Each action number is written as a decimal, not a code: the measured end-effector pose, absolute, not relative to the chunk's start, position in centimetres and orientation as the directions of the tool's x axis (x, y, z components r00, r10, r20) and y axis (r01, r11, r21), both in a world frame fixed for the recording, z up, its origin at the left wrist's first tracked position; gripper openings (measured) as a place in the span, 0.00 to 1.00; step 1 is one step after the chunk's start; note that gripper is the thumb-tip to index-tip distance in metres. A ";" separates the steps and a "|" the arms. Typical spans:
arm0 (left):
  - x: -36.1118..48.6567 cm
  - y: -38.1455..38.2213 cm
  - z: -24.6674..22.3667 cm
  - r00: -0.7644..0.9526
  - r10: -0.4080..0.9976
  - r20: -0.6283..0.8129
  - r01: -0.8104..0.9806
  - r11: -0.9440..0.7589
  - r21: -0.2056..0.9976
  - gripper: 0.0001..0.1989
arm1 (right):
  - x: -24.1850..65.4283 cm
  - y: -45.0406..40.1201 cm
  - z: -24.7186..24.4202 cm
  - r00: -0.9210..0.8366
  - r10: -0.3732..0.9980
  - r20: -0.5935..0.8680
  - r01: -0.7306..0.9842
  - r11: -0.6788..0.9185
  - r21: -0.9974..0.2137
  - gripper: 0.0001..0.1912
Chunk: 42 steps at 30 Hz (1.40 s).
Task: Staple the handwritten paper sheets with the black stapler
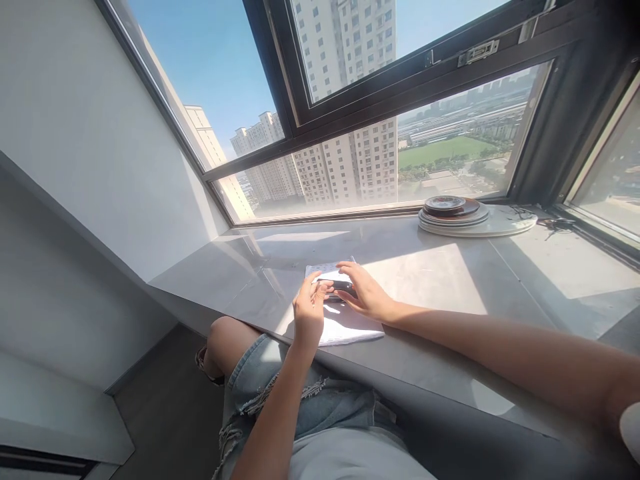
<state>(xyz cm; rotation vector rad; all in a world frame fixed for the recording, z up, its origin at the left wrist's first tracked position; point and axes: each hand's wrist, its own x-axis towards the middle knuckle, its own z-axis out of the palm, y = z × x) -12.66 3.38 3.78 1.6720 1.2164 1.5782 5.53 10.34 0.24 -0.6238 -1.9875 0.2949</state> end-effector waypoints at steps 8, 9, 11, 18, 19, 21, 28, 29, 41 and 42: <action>-12.6 2.9 5.1 0.149 0.948 0.281 0.033 -0.289 0.957 0.26 | 5.7 9.3 0.9 -0.501 0.400 0.767 0.273 0.915 -0.299 0.15; -12.6 3.0 5.1 0.160 0.946 0.280 0.042 -0.290 0.956 0.25 | 5.8 9.3 1.0 -0.499 0.392 0.773 0.276 0.917 -0.288 0.14; -12.6 3.0 5.1 0.173 0.941 0.291 0.095 -0.310 0.946 0.22 | 5.9 9.4 1.1 -0.489 0.369 0.790 0.285 0.924 -0.255 0.13; -11.6 1.8 5.8 0.100 0.943 0.319 0.359 -0.333 0.872 0.18 | 5.5 9.6 1.6 -0.404 0.221 0.888 0.313 0.945 -0.092 0.08; -11.6 1.7 5.8 0.018 0.931 0.364 0.398 -0.341 0.852 0.16 | 5.6 10.0 2.0 -0.392 0.208 0.896 0.323 0.943 -0.077 0.08; -11.8 1.7 5.7 -0.169 0.860 0.482 0.475 -0.357 0.804 0.11 | 6.4 11.2 3.0 -0.385 0.235 0.893 0.387 0.919 -0.075 0.08; -18.3 7.9 2.9 -0.288 0.786 0.547 0.815 -0.099 0.571 0.06 | 14.5 19.2 3.0 -0.432 0.683 0.589 0.848 0.529 0.009 0.18; -19.3 9.1 2.4 -0.256 0.816 0.518 0.859 -0.054 0.509 0.07 | 15.4 20.0 2.4 -0.427 0.761 0.488 0.876 0.483 0.013 0.17; -23.3 20.5 1.2 -0.088 0.925 0.370 0.927 -0.061 0.370 0.18 | 17.6 21.6 0.5 0.129 0.898 0.421 0.900 0.073 -0.430 0.19; -23.4 20.7 1.1 -0.070 0.930 0.361 0.926 -0.073 0.370 0.18 | 18.1 21.9 0.5 0.220 0.893 0.393 0.858 0.014 -0.513 0.20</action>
